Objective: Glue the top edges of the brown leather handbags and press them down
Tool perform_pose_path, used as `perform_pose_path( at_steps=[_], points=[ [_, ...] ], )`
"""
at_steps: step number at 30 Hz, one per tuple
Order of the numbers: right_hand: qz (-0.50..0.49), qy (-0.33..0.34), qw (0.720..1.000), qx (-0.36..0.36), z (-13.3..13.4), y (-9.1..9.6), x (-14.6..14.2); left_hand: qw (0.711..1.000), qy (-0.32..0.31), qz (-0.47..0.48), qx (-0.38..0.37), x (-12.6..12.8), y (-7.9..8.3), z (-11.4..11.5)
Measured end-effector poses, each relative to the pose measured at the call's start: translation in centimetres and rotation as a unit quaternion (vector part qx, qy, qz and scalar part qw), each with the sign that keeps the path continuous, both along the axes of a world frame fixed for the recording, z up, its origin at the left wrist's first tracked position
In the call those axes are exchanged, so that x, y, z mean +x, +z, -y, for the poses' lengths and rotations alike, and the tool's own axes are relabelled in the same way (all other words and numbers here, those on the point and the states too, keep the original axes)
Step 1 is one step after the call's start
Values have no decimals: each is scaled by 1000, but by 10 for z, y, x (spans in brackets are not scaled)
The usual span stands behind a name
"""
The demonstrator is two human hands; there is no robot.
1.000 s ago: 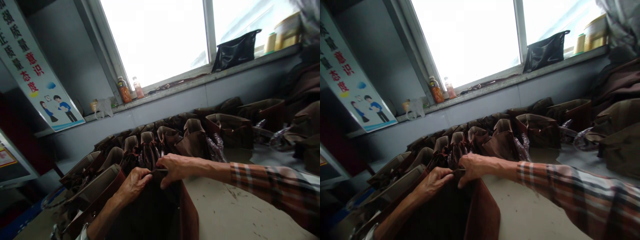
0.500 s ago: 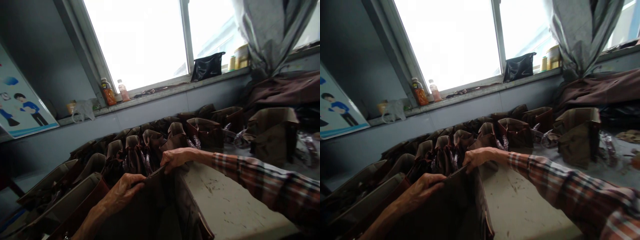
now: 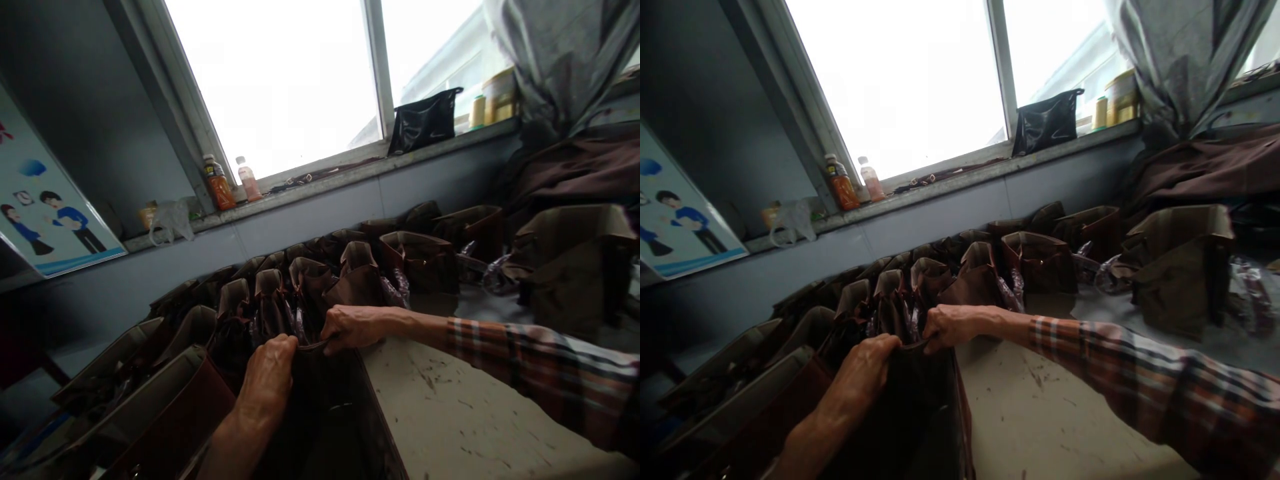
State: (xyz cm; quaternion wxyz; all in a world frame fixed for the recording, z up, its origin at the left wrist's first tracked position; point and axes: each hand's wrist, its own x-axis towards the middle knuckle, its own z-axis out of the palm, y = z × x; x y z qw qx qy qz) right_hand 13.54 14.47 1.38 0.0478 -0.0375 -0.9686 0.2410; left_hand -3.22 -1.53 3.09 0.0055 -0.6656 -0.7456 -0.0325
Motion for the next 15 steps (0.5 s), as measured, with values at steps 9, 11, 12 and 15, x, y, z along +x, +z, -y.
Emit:
perform_pose_path(
  at_steps=[9,11,12,15],
  points=[
    [20,39,996,-72,-6,3,7,962,-147,230,-19,-31,2,-1],
    [34,48,994,-90,-7,2,6,961,-150,229,-21,-30,-1,-4],
    [39,51,993,-99,-7,1,6,964,-149,222,-18,-28,-3,-5],
    [41,54,990,-121,-6,-2,6,979,-122,166,4,-23,-8,-5]
  ],
)
